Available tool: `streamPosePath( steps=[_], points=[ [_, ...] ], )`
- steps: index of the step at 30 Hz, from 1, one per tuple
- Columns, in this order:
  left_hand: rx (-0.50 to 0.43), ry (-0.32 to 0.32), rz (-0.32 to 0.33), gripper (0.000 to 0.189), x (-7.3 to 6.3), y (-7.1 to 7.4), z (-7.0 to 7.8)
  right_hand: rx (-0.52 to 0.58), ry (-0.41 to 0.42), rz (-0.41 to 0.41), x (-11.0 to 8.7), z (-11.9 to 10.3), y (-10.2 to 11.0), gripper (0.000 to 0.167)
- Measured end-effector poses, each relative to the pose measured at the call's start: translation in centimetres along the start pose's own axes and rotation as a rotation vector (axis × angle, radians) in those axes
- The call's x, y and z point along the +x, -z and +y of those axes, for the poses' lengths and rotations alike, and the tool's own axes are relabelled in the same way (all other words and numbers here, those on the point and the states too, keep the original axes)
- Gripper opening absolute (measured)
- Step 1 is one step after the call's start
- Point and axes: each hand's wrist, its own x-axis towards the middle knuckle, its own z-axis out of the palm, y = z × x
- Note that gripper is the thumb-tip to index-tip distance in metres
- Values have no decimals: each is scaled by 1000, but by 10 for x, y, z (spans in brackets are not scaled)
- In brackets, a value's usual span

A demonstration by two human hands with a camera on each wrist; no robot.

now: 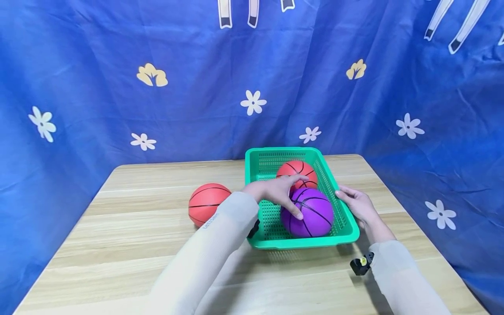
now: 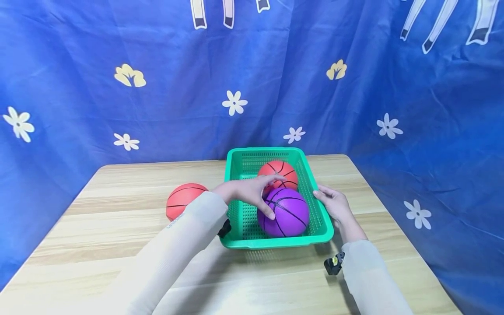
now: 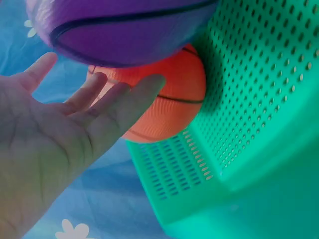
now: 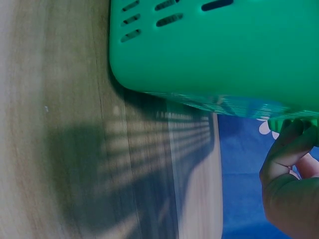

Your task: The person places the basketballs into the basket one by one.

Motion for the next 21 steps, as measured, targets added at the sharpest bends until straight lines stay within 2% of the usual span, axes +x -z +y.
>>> streamPosePath(
  steps=[4, 10, 15, 21],
  points=[
    [-5, -6, 25, 106, -8, 9, 1, -3, -5, 0, -1, 0, 0, 63],
    [-60, -63, 105, 100, -21, 26, -4, -5, -11, -5, -2, 0, 2, 64],
    [-85, -86, 201, 93, -35, 40, -16, 12, -6, -10, -2, 0, 1, 64],
    [-105, -107, 314, 90, -58, 53, -39, 26, -7, -9, -2, -1, 0, 64]
  ],
)
